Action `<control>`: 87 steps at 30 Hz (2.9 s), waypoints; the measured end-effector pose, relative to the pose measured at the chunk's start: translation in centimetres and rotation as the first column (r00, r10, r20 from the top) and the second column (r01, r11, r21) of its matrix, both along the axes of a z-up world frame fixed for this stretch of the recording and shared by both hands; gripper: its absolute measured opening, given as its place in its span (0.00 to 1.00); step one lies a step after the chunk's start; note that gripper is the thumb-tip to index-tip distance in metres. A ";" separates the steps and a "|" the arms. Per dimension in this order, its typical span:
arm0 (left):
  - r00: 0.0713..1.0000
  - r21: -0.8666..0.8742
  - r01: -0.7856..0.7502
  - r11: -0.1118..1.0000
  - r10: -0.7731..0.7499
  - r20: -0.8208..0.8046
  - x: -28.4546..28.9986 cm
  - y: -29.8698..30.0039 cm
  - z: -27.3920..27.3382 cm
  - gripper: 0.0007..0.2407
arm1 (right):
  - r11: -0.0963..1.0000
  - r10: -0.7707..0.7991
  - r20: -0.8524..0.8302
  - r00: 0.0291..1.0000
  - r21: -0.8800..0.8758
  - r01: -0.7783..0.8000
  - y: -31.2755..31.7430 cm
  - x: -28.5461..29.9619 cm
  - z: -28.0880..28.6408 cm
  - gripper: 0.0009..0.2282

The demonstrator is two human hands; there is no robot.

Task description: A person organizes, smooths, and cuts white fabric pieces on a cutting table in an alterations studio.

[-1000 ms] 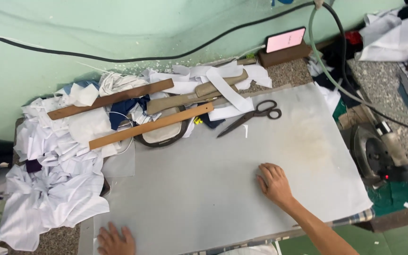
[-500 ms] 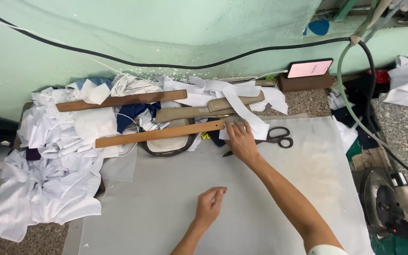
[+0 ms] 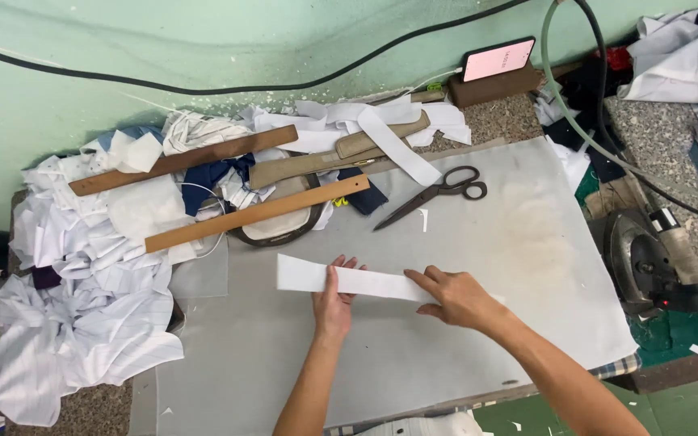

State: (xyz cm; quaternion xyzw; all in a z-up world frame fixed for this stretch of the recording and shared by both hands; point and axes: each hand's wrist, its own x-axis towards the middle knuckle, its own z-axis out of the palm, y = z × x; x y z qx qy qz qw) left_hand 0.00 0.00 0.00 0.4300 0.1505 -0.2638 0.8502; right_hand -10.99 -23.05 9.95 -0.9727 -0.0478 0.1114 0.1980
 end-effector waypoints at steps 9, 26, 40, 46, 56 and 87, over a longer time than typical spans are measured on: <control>0.968 0.350 -0.142 0.926 0.204 -0.146 0.6 5.4 -5.6 0.19 | 0.966 -0.237 -0.516 0.823 -0.036 0.256 -5.9 2.1 -7.4 0.19; 0.580 0.672 -0.441 0.595 -0.382 0.719 4.5 -0.8 -1.6 0.09 | 0.785 -0.618 -0.018 0.786 -0.073 0.615 -12.9 29.6 -18.5 0.21; 0.635 0.686 0.601 0.409 -0.766 -0.100 9.9 -1.8 1.5 0.07 | 0.134 -0.920 -0.066 0.386 0.873 0.469 -6.3 12.4 -13.5 0.12; 0.440 0.969 -0.137 -0.205 -0.889 -0.126 10.4 0.5 -3.9 0.18 | 0.878 -0.454 0.662 0.597 0.219 0.425 -10.5 29.0 -11.6 0.10; 0.391 0.891 -0.342 0.298 -0.817 0.423 7.9 -3.1 0.7 0.17 | 0.885 -0.171 0.511 0.842 -0.297 0.360 -12.0 40.8 -21.9 0.23; 0.245 0.987 0.027 -0.158 -0.956 -0.160 11.2 -1.3 -3.0 0.14 | 0.830 -0.555 -0.106 0.825 -0.001 0.558 -4.4 6.9 -9.4 0.21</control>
